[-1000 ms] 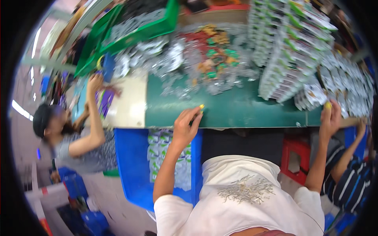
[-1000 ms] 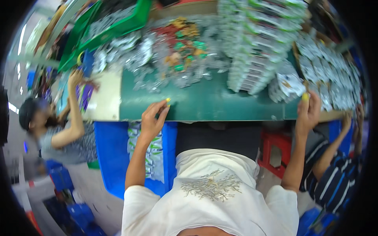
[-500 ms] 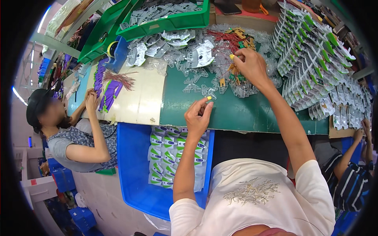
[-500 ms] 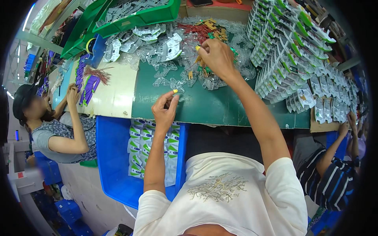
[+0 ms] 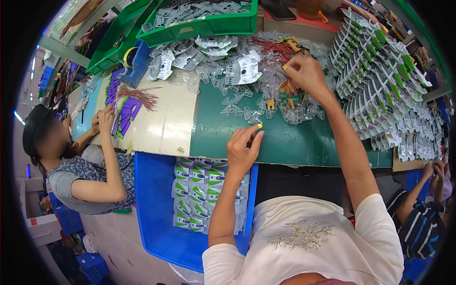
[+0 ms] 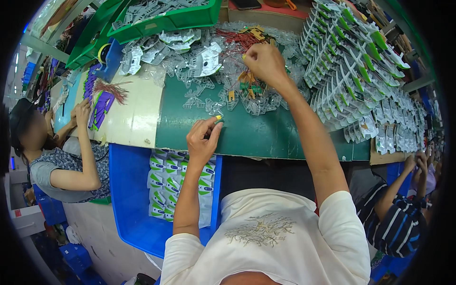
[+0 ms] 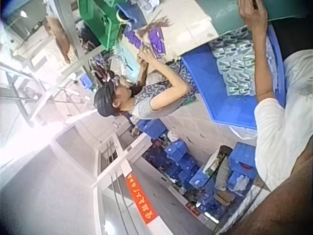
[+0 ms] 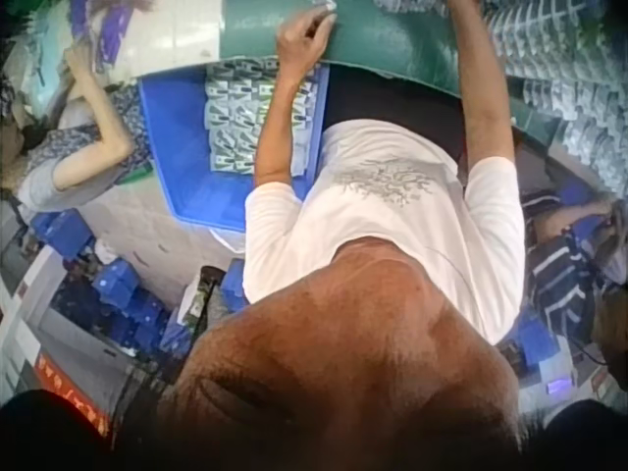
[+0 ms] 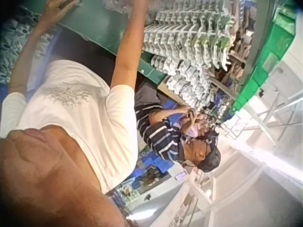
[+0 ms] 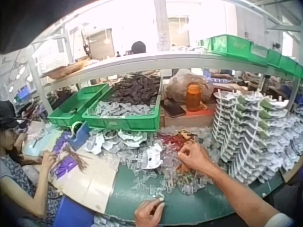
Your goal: Assembling small plastic parts and components into a housing on a production line.
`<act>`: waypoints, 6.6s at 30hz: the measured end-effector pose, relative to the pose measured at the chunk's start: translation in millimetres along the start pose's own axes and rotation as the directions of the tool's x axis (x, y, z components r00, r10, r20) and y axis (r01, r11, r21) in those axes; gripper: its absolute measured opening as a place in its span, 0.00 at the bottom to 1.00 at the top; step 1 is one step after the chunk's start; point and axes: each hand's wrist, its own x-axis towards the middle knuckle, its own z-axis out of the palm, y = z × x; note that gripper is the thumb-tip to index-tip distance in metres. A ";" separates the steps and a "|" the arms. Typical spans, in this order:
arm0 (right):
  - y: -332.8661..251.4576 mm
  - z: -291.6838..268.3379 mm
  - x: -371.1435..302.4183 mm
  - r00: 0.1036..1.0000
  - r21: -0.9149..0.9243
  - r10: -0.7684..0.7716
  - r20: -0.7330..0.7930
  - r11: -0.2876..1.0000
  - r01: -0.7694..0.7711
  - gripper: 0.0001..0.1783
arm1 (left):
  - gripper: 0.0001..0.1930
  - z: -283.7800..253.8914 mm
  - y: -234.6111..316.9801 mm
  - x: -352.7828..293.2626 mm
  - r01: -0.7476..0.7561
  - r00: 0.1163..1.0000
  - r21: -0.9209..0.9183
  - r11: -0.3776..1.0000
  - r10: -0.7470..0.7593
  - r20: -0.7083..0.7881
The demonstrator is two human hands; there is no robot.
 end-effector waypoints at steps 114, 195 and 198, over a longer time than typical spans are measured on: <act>-8.4 -21.3 -217.1 0.762 0.430 0.554 0.336 0.630 -0.647 0.04 | 0.29 -125.9 -116.9 185.2 0.236 0.915 0.472 0.849 -0.358 0.186; -32.9 -41.0 -198.9 0.805 -0.041 -0.374 0.460 0.897 0.440 0.18 | 0.07 -33.6 1.8 0.2 -0.165 0.986 0.390 0.906 0.144 0.083; -33.6 -40.5 -198.4 0.810 -0.052 -0.365 0.459 0.899 0.434 0.17 | 0.14 -25.7 1.9 3.4 0.007 1.000 0.526 0.850 -0.003 -0.009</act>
